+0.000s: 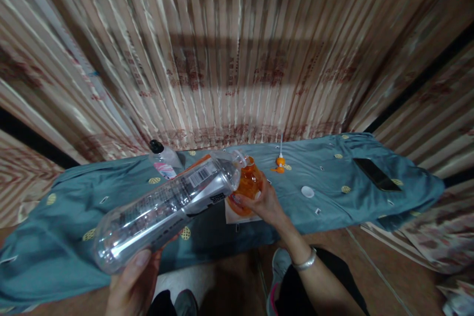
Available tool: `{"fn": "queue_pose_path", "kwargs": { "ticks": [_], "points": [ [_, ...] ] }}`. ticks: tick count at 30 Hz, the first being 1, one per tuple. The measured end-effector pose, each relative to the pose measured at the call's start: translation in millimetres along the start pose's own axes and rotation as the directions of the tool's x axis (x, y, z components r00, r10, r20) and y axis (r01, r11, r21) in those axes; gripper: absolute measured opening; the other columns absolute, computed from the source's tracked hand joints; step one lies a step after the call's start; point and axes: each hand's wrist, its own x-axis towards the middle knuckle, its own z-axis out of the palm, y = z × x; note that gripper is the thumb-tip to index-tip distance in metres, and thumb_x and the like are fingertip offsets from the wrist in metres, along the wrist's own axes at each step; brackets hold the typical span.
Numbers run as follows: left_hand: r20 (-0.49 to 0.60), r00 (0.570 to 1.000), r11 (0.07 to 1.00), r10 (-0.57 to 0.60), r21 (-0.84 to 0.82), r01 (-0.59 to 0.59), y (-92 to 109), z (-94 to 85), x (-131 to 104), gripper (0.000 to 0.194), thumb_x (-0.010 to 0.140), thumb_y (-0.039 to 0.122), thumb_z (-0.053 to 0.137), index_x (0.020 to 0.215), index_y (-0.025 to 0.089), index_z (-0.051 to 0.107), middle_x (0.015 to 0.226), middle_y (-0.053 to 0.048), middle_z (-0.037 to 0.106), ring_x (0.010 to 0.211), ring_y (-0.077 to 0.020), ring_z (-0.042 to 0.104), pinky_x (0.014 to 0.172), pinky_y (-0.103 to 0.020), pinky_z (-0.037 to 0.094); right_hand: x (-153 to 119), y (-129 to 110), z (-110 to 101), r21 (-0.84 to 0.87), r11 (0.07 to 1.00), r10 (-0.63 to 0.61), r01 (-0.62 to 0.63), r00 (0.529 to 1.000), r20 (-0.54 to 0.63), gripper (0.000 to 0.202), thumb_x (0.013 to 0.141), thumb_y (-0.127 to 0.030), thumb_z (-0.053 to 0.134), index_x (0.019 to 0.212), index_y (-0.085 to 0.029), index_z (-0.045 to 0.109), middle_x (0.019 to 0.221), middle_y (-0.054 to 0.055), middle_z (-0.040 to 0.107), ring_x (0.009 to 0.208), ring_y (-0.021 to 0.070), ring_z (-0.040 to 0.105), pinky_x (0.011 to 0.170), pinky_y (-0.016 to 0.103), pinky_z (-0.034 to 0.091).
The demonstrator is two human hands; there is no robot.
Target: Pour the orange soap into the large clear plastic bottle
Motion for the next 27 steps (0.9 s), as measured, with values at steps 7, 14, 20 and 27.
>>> {"fn": "queue_pose_path", "kwargs": {
  "ticks": [7,14,20,27],
  "points": [
    [0.049,0.999,1.0,0.017,-0.009,-0.017,-10,-16.5,9,0.058,0.056,0.046,0.099,0.109,0.03,0.079,0.121,0.001,0.081,0.096,-0.0236,0.075,0.089,-0.035,0.069,-1,-1,-2,-0.018,1.0,0.001,-0.001,1.0,-0.001,0.073,0.067,-0.038,0.095,0.131,-0.024,0.061,0.131,0.012,0.079,0.123,0.0343,0.076,0.109,0.051,0.062],
    [0.0,1.0,1.0,-0.018,0.014,0.018,-10,-15.7,11,0.066,0.049,0.049,0.1,0.109,0.035,0.079,0.132,0.003,0.078,0.129,-0.0321,0.067,0.092,-0.034,0.067,-1,-1,-2,-0.005,1.0,0.019,-0.019,1.0,-0.007,0.073,0.067,-0.038,0.094,0.131,-0.024,0.061,0.13,0.012,0.079,0.121,0.0338,0.077,0.111,0.052,0.061],
    [0.017,1.0,0.998,0.019,0.052,-0.02,-4,-0.9,6,0.073,0.047,0.054,0.101,0.113,0.036,0.078,0.136,0.001,0.077,0.147,-0.0376,0.055,0.114,-0.046,0.057,0,-2,-2,-0.017,0.999,0.05,-0.05,0.999,-0.005,0.073,0.066,-0.04,0.095,0.128,-0.022,0.062,0.129,0.013,0.079,0.121,0.0355,0.077,0.109,0.053,0.062],
    [-0.01,1.0,1.0,-0.023,0.02,0.023,4,7.6,-4,0.068,0.055,0.045,0.099,0.118,0.032,0.079,0.128,-0.002,0.081,0.15,-0.0415,0.052,0.132,-0.062,0.031,0,0,-2,-0.051,0.999,0.013,-0.013,1.0,-0.005,0.073,0.068,-0.039,0.095,0.132,-0.024,0.062,0.131,0.011,0.079,0.124,0.0346,0.076,0.109,0.051,0.063]
  ]
}}
